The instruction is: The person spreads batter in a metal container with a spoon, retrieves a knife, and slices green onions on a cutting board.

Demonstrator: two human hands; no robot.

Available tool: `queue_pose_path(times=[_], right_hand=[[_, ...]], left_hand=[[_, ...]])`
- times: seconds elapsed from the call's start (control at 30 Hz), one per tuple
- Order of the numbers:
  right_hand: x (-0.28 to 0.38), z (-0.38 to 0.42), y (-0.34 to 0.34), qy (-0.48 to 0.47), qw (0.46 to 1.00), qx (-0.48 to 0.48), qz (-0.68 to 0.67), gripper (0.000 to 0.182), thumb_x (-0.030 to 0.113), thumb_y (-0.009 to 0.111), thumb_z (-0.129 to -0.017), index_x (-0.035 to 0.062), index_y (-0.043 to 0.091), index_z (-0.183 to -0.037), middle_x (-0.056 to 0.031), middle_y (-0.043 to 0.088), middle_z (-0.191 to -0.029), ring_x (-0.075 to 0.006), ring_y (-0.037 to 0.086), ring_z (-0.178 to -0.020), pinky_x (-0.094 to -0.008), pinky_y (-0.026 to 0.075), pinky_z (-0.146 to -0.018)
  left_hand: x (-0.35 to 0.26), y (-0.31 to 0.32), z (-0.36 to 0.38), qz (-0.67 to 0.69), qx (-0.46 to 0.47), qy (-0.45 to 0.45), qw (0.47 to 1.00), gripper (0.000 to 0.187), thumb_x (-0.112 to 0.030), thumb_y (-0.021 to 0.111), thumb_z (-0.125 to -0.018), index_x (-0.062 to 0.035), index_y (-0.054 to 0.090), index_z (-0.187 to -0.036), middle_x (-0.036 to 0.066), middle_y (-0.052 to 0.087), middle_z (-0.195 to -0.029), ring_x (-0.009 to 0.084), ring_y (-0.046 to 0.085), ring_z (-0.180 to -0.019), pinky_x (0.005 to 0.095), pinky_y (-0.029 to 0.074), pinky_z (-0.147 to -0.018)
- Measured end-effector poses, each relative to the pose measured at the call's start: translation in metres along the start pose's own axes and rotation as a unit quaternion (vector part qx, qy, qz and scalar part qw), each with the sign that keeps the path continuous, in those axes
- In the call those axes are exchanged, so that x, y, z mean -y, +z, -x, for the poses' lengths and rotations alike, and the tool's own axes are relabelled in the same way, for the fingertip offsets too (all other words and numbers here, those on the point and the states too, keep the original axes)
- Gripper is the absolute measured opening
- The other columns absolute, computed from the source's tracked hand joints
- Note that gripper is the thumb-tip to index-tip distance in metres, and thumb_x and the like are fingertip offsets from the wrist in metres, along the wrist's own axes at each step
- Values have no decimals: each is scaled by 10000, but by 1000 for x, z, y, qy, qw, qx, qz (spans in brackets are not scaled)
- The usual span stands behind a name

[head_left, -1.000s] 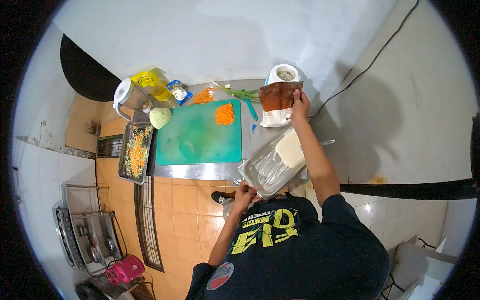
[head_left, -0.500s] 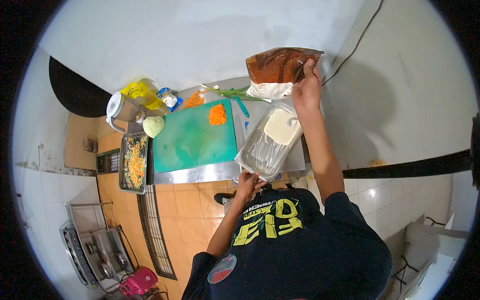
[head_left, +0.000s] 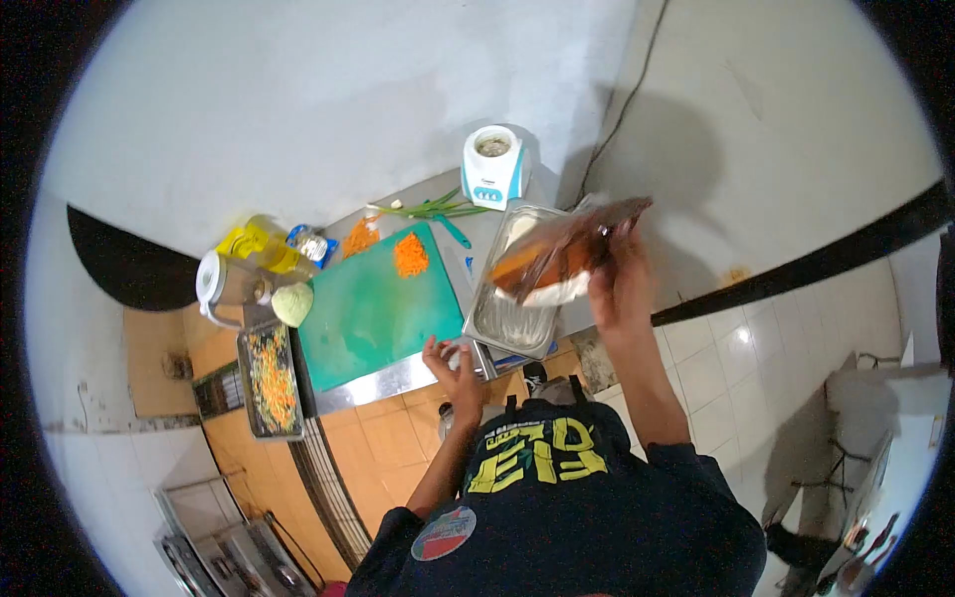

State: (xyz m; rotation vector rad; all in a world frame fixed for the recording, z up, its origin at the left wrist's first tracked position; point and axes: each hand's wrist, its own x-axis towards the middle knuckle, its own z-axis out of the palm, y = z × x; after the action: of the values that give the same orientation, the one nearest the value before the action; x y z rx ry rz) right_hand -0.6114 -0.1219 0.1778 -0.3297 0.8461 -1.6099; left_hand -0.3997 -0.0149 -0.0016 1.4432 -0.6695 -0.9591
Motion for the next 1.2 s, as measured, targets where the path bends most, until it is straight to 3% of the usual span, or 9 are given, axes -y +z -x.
queue_pose_path(times=[0.27, 0.43, 0.63, 0.73, 0.77, 0.87, 0.97, 1.1, 1.2], right_hand=[[-62, 131, -22, -29, 997, -59, -28, 210, 165, 536, -1036, 67, 577, -1217, -8, 635, -1079, -128, 604, -966, -302, 510, -851], [-129, 212, -37, -27, 990, -132, -43, 217, 182, 541, -1034, 57, 572, -1209, -19, 631, -1098, -131, 598, -985, -297, 504, -848], [-203, 269, -23, 22, 996, -72, 49, 322, 219, 563, -1027, 28, 571, -1286, -27, 632, -1141, -168, 594, -1053, -300, 471, -957], [-236, 252, -47, -29, 951, -27, 308, 316, 221, 562, -1020, 28, 567, -1270, -77, 609, -1181, -228, 579, -1089, -341, 449, -982], [-243, 234, -57, -61, 913, -2, 404, 321, 223, 572, -1009, 27, 559, -1262, -102, 596, -1188, -254, 570, -1094, -357, 443, -977], [-277, 181, -81, -205, 787, -27, 581, 336, 212, 646, -945, 50, 553, -1225, -104, 585, -1070, -257, 596, -945, -368, 475, -864], [-310, 141, -103, -336, 525, -72, 779, 450, 182, 694, -867, 66, 516, -1264, -169, 548, -1149, -371, 605, -964, -428, 504, -842], [-334, 102, -103, -120, 574, -82, 806, 599, 104, 715, -802, 77, 427, -1326, -223, 499, -1242, -458, 557, -1110, -510, 491, -926], [-344, 97, -107, -128, 547, -77, 823, 621, 58, 696, -784, 46, 408, -1334, -260, 490, -1263, -462, 555, -1111, -503, 483, -948]], left_hand=[[-71, -24, -11, 32, 403, 255, 878, 1088, -524, 903, -640, -15, 372, -1443, 150, 428, -1438, 280, 445, -1326, 449, 372, -1096], [-20, -103, 7, -145, 559, 87, 812, 1005, -354, 936, -628, -14, 414, -1416, 166, 484, -1411, 279, 481, -1316, 384, 393, -1086], [-19, -206, 37, -166, 498, -45, 850, 698, -213, 826, -764, -12, 503, -1349, 144, 580, -1340, 242, 581, -1201, 370, 458, -1026], [-20, -255, 30, -201, 450, -6, 870, 621, -216, 814, -785, -7, 550, -1307, 135, 629, -1272, 245, 598, -1179, 359, 464, -1019], [8, -276, 33, -70, 375, -31, 924, 584, -244, 810, -798, -5, 576, -1276, 138, 645, -1245, 247, 596, -1179, 360, 459, -1009], [-30, -314, 30, -157, 340, 39, 926, 558, -234, 813, -805, -21, 586, -1268, 125, 647, -1225, 245, 602, -1144, 369, 474, -975], [-53, -351, 31, -159, 283, 58, 944, 512, -199, 818, -807, -34, 604, -1241, 106, 651, -1198, 226, 609, -1102, 367, 492, -939], [-47, -396, 46, -81, 142, 20, 986, 560, -97, 845, -763, 14, 576, -1241, 128, 638, -1211, 225, 614, -1107, 356, 492, -957], [-49, -419, 55, -74, 76, 15, 994, 652, -56, 849, -736, 26, 522, -1294, 140, 615, -1249, 246, 604, -1139, 369, 481, -990]])
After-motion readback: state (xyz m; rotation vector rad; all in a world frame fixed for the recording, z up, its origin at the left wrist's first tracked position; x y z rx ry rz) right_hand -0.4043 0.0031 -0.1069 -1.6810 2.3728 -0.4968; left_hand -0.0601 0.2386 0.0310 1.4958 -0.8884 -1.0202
